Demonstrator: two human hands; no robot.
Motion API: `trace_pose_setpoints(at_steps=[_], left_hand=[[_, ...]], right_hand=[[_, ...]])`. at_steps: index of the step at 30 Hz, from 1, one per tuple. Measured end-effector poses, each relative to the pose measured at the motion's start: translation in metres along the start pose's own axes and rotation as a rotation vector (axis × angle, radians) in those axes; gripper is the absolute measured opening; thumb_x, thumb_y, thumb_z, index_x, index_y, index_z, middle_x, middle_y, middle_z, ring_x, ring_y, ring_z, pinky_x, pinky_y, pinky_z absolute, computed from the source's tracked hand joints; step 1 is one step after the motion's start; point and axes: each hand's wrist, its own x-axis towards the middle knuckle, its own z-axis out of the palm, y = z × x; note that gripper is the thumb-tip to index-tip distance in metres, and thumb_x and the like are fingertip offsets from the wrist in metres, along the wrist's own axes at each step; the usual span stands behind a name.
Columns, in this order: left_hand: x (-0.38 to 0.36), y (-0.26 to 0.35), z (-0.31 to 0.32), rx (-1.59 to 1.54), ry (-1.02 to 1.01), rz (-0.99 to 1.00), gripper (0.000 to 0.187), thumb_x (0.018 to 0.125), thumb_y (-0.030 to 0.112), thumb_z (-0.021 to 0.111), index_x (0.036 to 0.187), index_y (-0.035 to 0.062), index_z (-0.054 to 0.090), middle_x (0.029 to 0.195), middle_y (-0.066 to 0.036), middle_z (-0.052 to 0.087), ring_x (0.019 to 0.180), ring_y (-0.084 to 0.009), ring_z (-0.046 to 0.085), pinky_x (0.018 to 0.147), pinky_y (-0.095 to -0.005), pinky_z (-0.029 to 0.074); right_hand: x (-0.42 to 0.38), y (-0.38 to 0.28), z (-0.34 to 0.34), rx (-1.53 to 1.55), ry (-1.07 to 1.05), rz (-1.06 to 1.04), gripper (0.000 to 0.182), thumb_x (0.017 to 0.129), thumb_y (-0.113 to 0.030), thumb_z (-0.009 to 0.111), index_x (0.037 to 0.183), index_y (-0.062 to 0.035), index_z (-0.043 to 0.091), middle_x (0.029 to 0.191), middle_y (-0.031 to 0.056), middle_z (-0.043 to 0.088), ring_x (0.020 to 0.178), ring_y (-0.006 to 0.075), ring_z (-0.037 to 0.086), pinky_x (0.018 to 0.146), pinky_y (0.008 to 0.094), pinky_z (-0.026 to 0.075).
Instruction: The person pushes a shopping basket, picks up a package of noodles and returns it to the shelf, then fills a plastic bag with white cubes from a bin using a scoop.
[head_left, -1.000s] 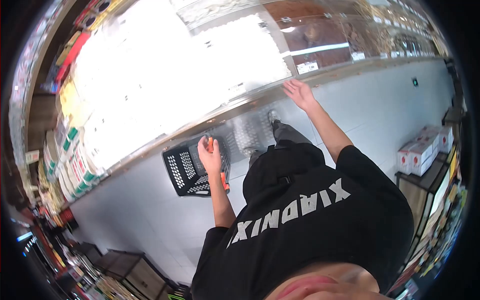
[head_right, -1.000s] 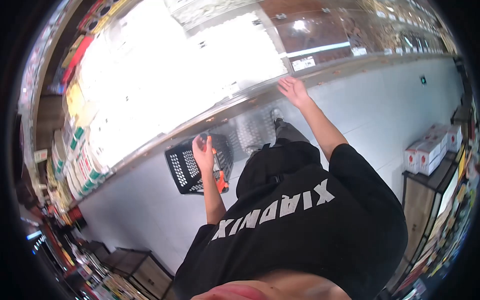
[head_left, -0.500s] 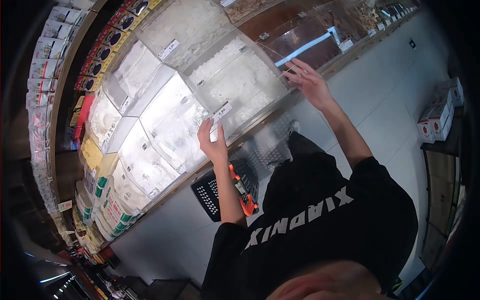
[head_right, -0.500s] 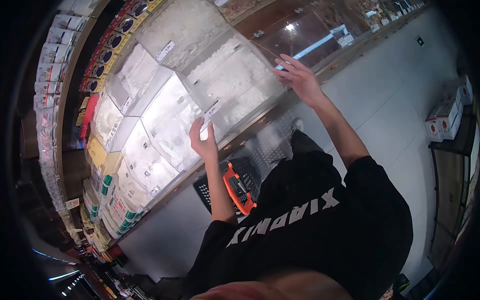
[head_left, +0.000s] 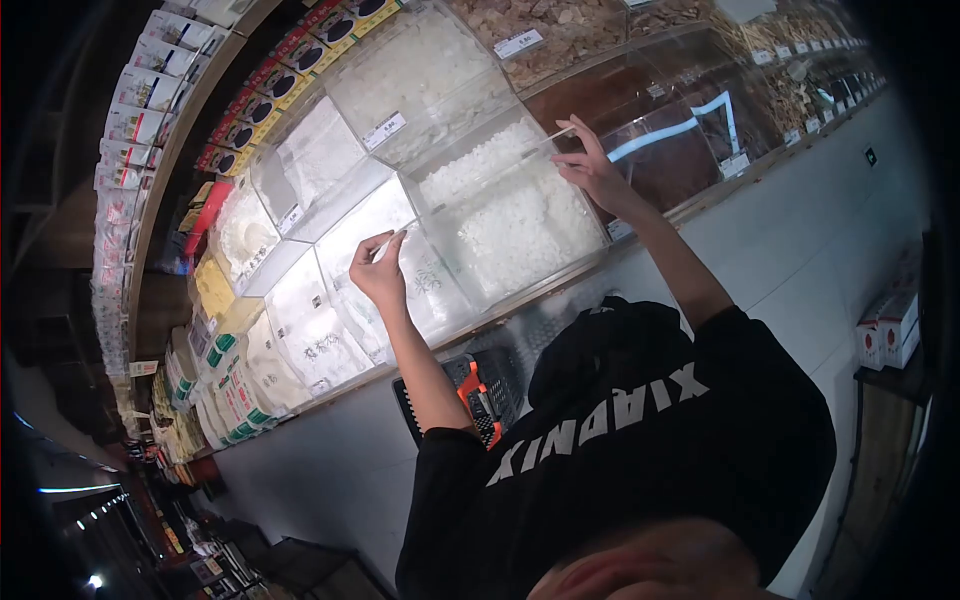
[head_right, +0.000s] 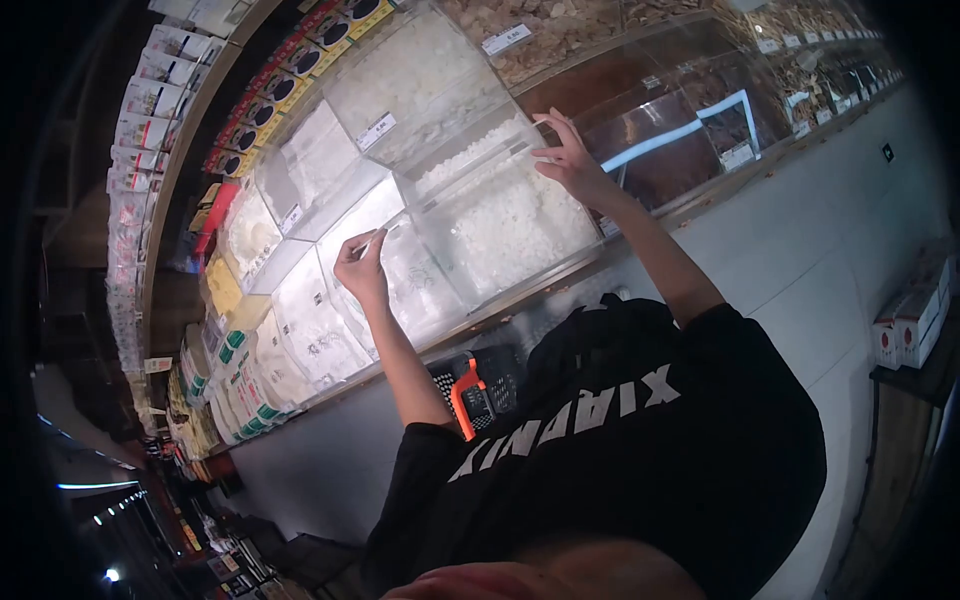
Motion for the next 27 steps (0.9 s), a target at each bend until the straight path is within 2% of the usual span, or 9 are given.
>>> trace_pose_setpoints(at_steps=[4,8,9,13,16,19,22,26,27], left_hand=[[0.008,0.001,0.007,0.019,0.060,-0.026,0.018,0.074,0.005,0.085,0.084,-0.0039,0.072,0.084,-0.011,0.074,0.080,-0.0158,0.067,0.084,-0.0304,0.052],[0.016,0.004,0.010,-0.025,0.067,-0.026,0.020,0.074,0.006,0.085,0.086,-0.0046,0.073,0.081,-0.010,0.073,0.075,-0.0153,0.067,0.079,-0.0287,0.054],[0.020,0.004,0.011,-0.018,0.066,-0.026,0.021,0.076,0.005,0.085,0.087,-0.0053,0.071,0.079,-0.009,0.073,0.071,-0.0122,0.064,0.071,-0.0251,0.052],[0.037,0.005,0.016,-0.013,0.051,-0.054,0.021,0.079,0.006,0.084,0.088,-0.0049,0.069,0.076,-0.007,0.070,0.066,-0.0060,0.058,0.060,-0.0207,0.044],[0.058,0.001,0.024,-0.079,0.057,-0.067,0.021,0.079,0.006,0.084,0.089,-0.0051,0.069,0.077,-0.006,0.070,0.066,-0.0061,0.058,0.060,-0.0209,0.044],[0.082,-0.013,0.034,-0.120,0.063,-0.047,0.022,0.080,0.008,0.083,0.086,-0.0064,0.068,0.077,-0.005,0.069,0.066,-0.0066,0.057,0.062,-0.0220,0.045],[0.108,-0.030,0.044,-0.085,0.039,-0.047,0.025,0.081,0.014,0.084,0.080,-0.0059,0.068,0.072,-0.004,0.068,0.064,-0.0064,0.055,0.061,-0.0230,0.044],[0.133,-0.047,0.055,-0.161,0.016,-0.076,0.027,0.082,0.019,0.084,0.081,-0.0044,0.070,0.072,-0.005,0.069,0.065,-0.0075,0.058,0.062,-0.0234,0.046],[0.136,-0.049,0.059,-0.185,-0.002,-0.083,0.027,0.082,0.019,0.084,0.081,-0.0043,0.070,0.072,-0.005,0.069,0.065,-0.0079,0.059,0.063,-0.0234,0.046]], right_hand=[[0.022,0.019,-0.010,-0.065,-0.110,0.040,0.071,0.095,-0.006,0.059,0.153,-0.0049,0.018,0.158,0.0126,0.022,0.120,0.0190,0.059,0.094,0.0293,0.046],[0.038,0.044,-0.008,-0.124,-0.110,0.072,0.071,0.095,-0.004,0.058,0.152,-0.0050,0.015,0.156,0.0113,0.022,0.109,0.0155,0.061,0.087,0.0273,0.047],[0.042,0.050,-0.007,-0.094,-0.104,0.101,0.071,0.096,-0.003,0.057,0.152,-0.0051,0.015,0.156,0.0112,0.023,0.107,0.0148,0.062,0.086,0.0270,0.047],[0.055,0.067,0.001,-0.011,-0.042,0.016,0.073,0.096,-0.007,0.060,0.153,-0.0089,0.014,0.155,0.0126,0.024,0.108,0.0166,0.062,0.085,0.0293,0.048],[0.066,0.081,0.007,-0.001,0.018,0.002,0.070,0.097,-0.010,0.059,0.152,-0.0099,0.015,0.154,0.0118,0.026,0.108,0.0175,0.062,0.084,0.0310,0.048],[0.078,0.087,0.008,-0.092,0.043,0.012,0.067,0.097,-0.014,0.061,0.150,-0.0093,0.020,0.152,0.0124,0.030,0.105,0.0175,0.062,0.084,0.0320,0.048],[0.093,0.085,0.009,-0.015,0.068,0.086,0.064,0.096,-0.018,0.063,0.148,-0.0085,0.025,0.150,0.0128,0.032,0.099,0.0160,0.062,0.083,0.0315,0.047],[0.114,0.087,0.017,-0.093,0.191,0.220,0.050,0.095,-0.014,0.061,0.138,-0.0057,0.036,0.136,0.0108,0.046,0.081,0.0118,0.061,0.076,0.0277,0.049],[0.118,0.091,0.017,-0.079,0.202,0.218,0.049,0.094,-0.012,0.061,0.136,-0.0053,0.037,0.133,0.0105,0.047,0.082,0.0122,0.061,0.074,0.0272,0.049]])
